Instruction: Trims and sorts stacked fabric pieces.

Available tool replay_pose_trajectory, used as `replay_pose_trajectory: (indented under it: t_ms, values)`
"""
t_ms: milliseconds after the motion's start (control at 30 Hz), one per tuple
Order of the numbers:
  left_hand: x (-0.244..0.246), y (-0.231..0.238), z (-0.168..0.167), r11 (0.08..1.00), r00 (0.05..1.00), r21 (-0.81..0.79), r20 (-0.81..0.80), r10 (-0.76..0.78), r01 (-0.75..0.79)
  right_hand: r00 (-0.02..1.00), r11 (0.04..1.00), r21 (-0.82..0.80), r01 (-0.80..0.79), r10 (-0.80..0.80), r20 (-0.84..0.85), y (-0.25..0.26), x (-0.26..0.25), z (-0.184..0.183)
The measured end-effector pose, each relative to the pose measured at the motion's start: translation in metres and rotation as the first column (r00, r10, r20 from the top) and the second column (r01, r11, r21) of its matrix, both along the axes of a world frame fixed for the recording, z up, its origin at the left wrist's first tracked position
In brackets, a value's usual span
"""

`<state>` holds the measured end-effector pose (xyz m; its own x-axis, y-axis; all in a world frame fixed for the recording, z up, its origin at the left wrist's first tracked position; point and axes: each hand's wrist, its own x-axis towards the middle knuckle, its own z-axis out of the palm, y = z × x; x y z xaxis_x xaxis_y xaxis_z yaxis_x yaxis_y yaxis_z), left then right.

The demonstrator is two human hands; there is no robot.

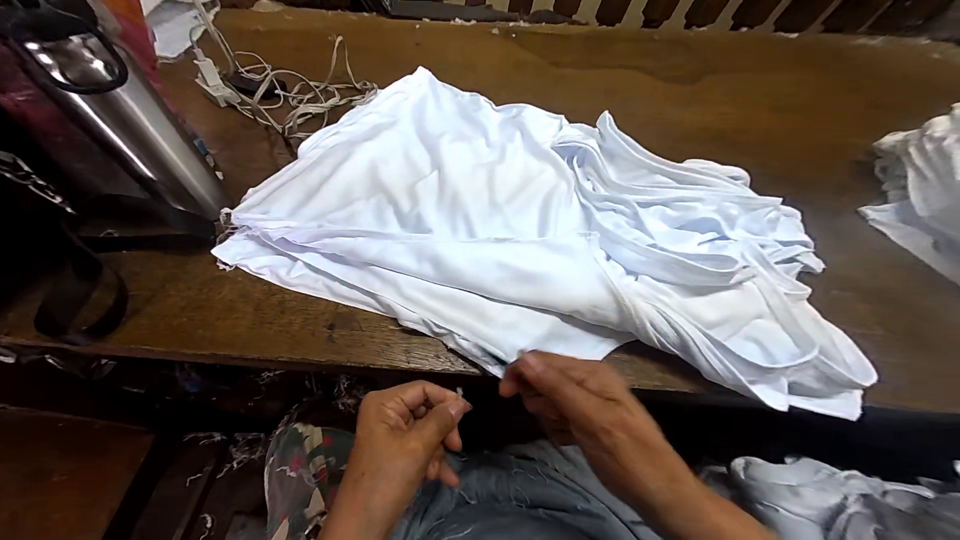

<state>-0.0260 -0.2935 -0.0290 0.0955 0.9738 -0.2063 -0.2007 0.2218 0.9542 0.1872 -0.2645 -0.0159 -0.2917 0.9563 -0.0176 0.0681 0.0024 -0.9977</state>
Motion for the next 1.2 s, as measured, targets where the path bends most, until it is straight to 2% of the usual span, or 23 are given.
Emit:
replay_pose_trajectory:
  t_ms: [100,167,233,300,367,467,567,633,733,767,833,900,967,1033,1100,1133,1200]
  values:
    - [0.016,-0.002,-0.006,0.984,0.984,-0.059,0.066,-0.165,0.169,0.990,0.957,0.280,0.070,-0.102,0.101,-0.004,0.037,0.007]
    - [0.031,-0.001,-0.011,0.963,0.963,-0.088,0.121,-0.242,0.253,0.925,0.883,0.462,0.080,-0.238,0.295,-0.008,0.054,-0.001]
    - [0.044,0.000,-0.014,0.947,0.943,-0.102,0.171,-0.286,0.305,0.805,0.772,0.635,-0.034,-0.355,0.475,-0.013,0.061,-0.017]
    - [0.053,0.003,-0.013,0.947,0.938,-0.096,0.197,-0.285,0.307,0.718,0.686,0.717,-0.122,-0.438,0.541,-0.017,0.056,-0.032]
    - [0.058,0.003,-0.010,0.955,0.941,-0.073,0.208,-0.268,0.289,0.705,0.633,0.765,-0.120,-0.487,0.515,-0.014,0.049,-0.042]
    - [0.059,0.003,-0.003,0.966,0.945,-0.031,0.216,-0.246,0.258,0.788,0.597,0.801,-0.040,-0.474,0.392,-0.001,0.042,-0.039]
    - [0.057,0.002,0.004,0.983,0.952,0.020,0.246,-0.183,0.184,0.889,0.615,0.789,-0.018,-0.352,0.294,0.014,0.043,-0.025]
    - [0.054,0.002,0.006,0.990,0.960,0.035,0.240,-0.144,0.140,0.932,0.673,0.739,-0.006,-0.264,0.249,0.024,0.048,-0.011]
    - [0.049,-0.001,0.003,0.992,0.984,0.069,0.131,-0.117,0.109,0.938,0.758,0.649,0.068,-0.270,0.216,0.042,0.055,0.024]
    - [0.048,-0.002,0.000,0.991,0.992,0.094,0.073,-0.107,0.100,0.927,0.762,0.641,0.096,-0.303,0.221,0.051,0.057,0.035]
    - [0.044,-0.004,-0.005,0.982,0.993,0.179,-0.111,-0.039,0.059,0.883,0.710,0.696,0.107,-0.389,0.261,0.075,0.062,0.054]
    - [0.038,-0.002,-0.012,0.936,0.919,0.352,-0.375,0.122,0.019,0.829,0.636,0.765,0.100,-0.478,0.289,0.109,0.066,0.065]
    - [0.030,0.001,-0.016,0.857,0.754,0.515,-0.565,0.335,0.005,0.757,0.588,0.803,0.093,-0.566,0.327,0.144,0.066,0.063]
    - [0.023,0.007,-0.015,0.794,0.592,0.607,-0.648,0.479,0.023,0.633,0.635,0.772,0.035,-0.611,0.475,0.169,0.059,0.046]
    - [0.020,0.014,-0.014,0.756,0.492,0.650,-0.685,0.537,0.080,0.505,0.738,0.672,-0.067,-0.556,0.660,0.182,0.048,0.021]
    - [0.021,0.018,-0.012,0.739,0.457,0.660,-0.703,0.545,0.133,0.453,0.754,0.648,-0.105,-0.544,0.707,0.184,0.043,0.015]
    - [0.030,0.026,-0.008,0.705,0.417,0.660,-0.735,0.535,0.259,0.446,0.671,0.721,-0.174,-0.599,0.665,0.183,0.037,0.012]
